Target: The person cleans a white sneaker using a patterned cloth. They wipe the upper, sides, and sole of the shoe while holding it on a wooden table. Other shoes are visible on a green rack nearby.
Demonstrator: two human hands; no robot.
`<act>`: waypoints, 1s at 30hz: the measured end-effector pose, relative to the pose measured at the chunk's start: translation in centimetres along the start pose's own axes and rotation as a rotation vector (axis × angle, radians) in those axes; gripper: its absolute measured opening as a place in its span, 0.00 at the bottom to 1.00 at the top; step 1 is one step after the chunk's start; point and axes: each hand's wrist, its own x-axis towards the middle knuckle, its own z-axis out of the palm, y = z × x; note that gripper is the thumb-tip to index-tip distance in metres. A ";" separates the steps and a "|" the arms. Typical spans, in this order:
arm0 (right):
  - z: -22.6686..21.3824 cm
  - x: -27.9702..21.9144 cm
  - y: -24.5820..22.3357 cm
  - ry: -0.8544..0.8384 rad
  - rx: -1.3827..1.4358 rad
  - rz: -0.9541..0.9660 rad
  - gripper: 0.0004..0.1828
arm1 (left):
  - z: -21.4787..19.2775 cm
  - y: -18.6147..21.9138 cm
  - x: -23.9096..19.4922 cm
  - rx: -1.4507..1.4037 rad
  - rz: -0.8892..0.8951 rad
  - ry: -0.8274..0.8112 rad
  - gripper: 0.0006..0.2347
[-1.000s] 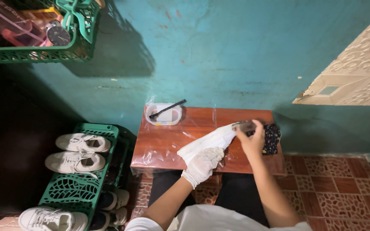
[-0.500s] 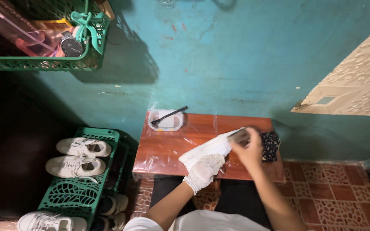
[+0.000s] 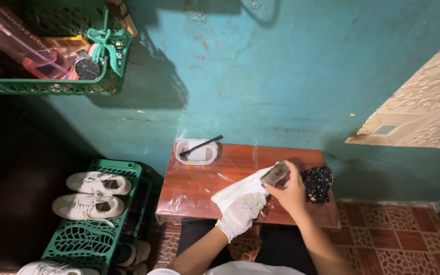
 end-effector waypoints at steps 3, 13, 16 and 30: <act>-1.1 1.7 0.1 0.100 0.213 0.254 0.47 | 0.0 0.2 0.1 -0.203 -0.223 -0.030 0.18; 2.9 4.8 8.8 0.314 0.104 0.244 0.52 | -2.3 2.6 1.5 -0.461 -0.560 0.002 0.15; 2.8 3.1 5.7 0.303 0.170 0.057 0.43 | -1.2 1.1 0.6 0.244 -0.084 -0.145 0.22; 5.7 6.1 14.0 0.579 0.101 -0.213 0.31 | -0.3 -0.7 0.2 0.309 0.020 -0.044 0.23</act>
